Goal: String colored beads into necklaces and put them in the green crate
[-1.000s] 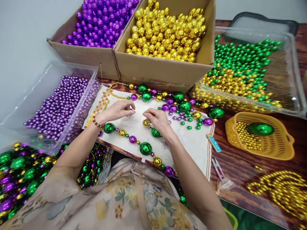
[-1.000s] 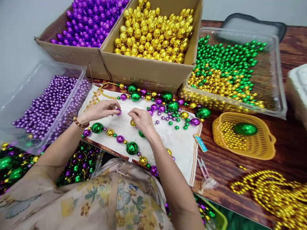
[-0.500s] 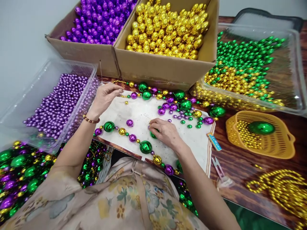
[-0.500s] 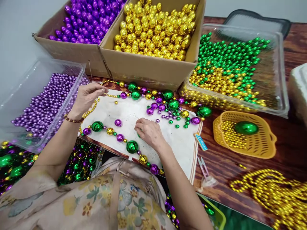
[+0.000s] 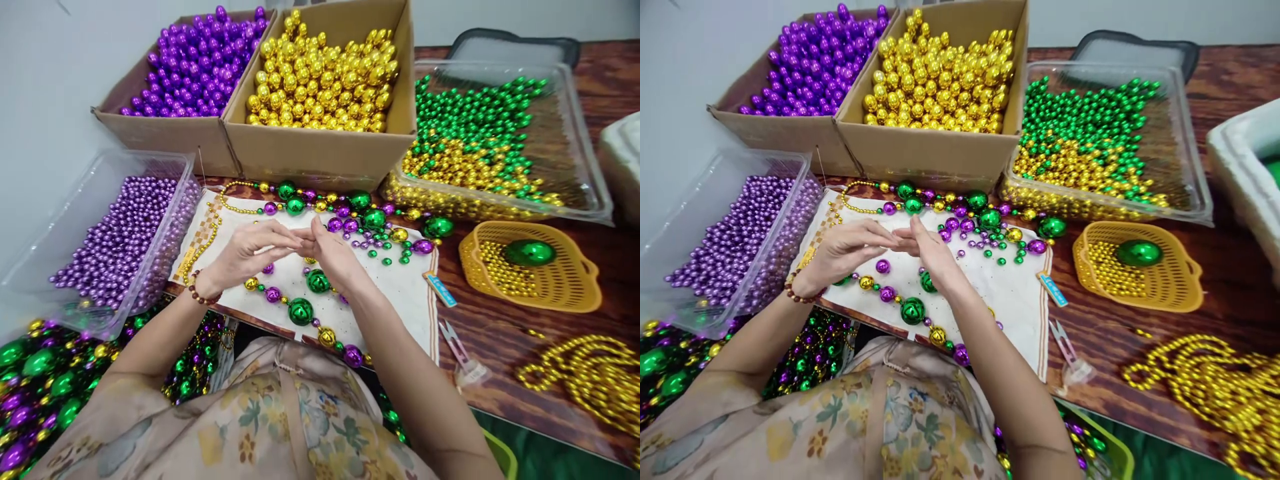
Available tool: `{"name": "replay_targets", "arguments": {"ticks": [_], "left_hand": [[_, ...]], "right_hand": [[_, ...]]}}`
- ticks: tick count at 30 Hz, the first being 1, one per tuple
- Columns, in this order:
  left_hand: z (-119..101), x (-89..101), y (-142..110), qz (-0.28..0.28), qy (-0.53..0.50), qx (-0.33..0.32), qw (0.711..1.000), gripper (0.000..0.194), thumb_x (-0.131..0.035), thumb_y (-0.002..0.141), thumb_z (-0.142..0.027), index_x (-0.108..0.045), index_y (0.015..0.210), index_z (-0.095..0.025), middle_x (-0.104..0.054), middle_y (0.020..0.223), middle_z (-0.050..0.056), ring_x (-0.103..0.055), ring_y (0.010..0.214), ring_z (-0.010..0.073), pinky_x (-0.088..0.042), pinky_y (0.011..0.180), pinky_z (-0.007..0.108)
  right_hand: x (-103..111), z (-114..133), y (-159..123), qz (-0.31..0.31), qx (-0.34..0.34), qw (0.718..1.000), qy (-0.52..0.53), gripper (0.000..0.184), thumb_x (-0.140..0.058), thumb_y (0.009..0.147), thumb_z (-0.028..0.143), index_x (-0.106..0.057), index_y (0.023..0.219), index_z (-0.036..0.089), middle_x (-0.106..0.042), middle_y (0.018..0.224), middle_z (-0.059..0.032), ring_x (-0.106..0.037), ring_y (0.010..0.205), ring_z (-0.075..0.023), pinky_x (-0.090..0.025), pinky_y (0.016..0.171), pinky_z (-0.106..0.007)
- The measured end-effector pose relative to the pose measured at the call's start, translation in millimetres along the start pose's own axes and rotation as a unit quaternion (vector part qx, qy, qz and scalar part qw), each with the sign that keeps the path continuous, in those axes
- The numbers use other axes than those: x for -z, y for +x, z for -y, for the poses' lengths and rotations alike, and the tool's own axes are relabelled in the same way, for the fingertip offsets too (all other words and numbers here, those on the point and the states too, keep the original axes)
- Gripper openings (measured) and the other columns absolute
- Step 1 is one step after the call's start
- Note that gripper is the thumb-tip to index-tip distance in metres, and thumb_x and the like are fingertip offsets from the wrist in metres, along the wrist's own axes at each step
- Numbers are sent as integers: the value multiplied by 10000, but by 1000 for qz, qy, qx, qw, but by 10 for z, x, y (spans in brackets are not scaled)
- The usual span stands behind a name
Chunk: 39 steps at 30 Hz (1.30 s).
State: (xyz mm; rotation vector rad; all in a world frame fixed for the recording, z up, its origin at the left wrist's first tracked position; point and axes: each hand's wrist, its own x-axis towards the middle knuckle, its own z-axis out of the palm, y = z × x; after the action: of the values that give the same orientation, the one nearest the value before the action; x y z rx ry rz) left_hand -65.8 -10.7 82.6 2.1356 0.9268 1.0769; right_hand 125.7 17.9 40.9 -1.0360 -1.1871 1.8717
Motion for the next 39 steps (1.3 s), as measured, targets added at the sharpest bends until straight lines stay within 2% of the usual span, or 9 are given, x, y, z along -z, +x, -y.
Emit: {"name": "replay_targets", "arguments": {"ticks": [3, 6, 9, 17, 23, 27, 30, 35, 39], "left_hand": [[-7, -164, -34, 41, 14, -42, 998, 164, -609, 971, -209, -741, 1065, -232, -757, 1039, 72, -716, 982, 151, -616, 847, 320], [0, -326, -105, 77, 18, -65, 995, 175, -575, 981, -182, -720, 1079, -196, -742, 1049, 98, -716, 981, 160, -627, 829, 315], [-3, -506, -187, 106, 32, -81, 991, 193, -533, 989, -150, -699, 1088, -165, -726, 1069, 123, -709, 1000, 175, -630, 843, 323], [-26, -991, -433, 167, 81, -101, 977, 188, -477, 999, -128, -664, 1019, -129, -708, 1050, 129, -677, 957, 174, -599, 831, 297], [2, -1304, -511, 210, 85, -93, 969, 209, -457, 990, -102, -666, 987, -111, -692, 1021, 131, -652, 946, 199, -579, 821, 315], [17, -1473, -459, 240, 105, -67, 963, 225, -444, 982, -87, -664, 1009, -126, -680, 1035, 128, -649, 965, 204, -571, 839, 330], [-41, -1517, -401, 247, 122, -62, 959, 208, -471, 998, -152, -650, 1104, -137, -678, 1127, 132, -654, 1018, 217, -573, 880, 359], [-92, -1381, -361, 221, 125, -68, 965, 282, -449, 1039, -272, -622, 1228, -155, -679, 1181, 119, -673, 1004, 203, -584, 814, 332], [162, -1134, -333, 139, 157, 8, 978, 275, -448, 1044, -279, -670, 1139, -148, -698, 977, 86, -666, 832, 162, -559, 730, 290]], "right_hand": [[67, -19, 17, -6, -5, 1000, 27, 599, -587, 803, 790, -723, 821, 208, -739, 826, -77, -677, 793, -192, -531, 802, -357], [184, -33, -57, -23, 2, 999, 48, 369, -803, 703, 556, -704, 794, 213, -689, 741, -8, -626, 695, -142, -509, 742, -309], [323, -66, -199, -60, -4, 997, 57, 271, -847, 625, 385, -683, 755, 213, -660, 719, 29, -604, 665, -114, -493, 723, -283], [634, -328, -621, -141, -66, 984, 90, 276, -790, 623, 363, -600, 754, 210, -676, 769, 23, -512, 497, -82, -384, 504, -238], [1019, -637, -745, -232, -66, 957, -163, 182, -667, 679, 377, -607, 702, 207, -598, 618, 30, -428, 434, -95, -307, 452, -245], [1308, -742, -774, -218, -51, 914, -338, 157, -596, 742, 349, -644, 695, 207, -604, 603, 10, -507, 562, -143, -376, 554, -262], [1389, -723, -800, -192, -84, 875, -436, 201, -567, 799, 358, -683, 732, 209, -646, 641, -10, -556, 628, -167, -381, 598, -266], [1334, -620, -877, -197, -190, 774, -571, 286, -500, 902, 391, -739, 901, 233, -736, 850, -55, -635, 767, -212, -325, 629, -278], [1226, -591, -845, -221, -193, 769, -567, 317, -449, 962, 397, -724, 987, 242, -758, 941, -68, -670, 878, -244, -333, 657, -288]]}}
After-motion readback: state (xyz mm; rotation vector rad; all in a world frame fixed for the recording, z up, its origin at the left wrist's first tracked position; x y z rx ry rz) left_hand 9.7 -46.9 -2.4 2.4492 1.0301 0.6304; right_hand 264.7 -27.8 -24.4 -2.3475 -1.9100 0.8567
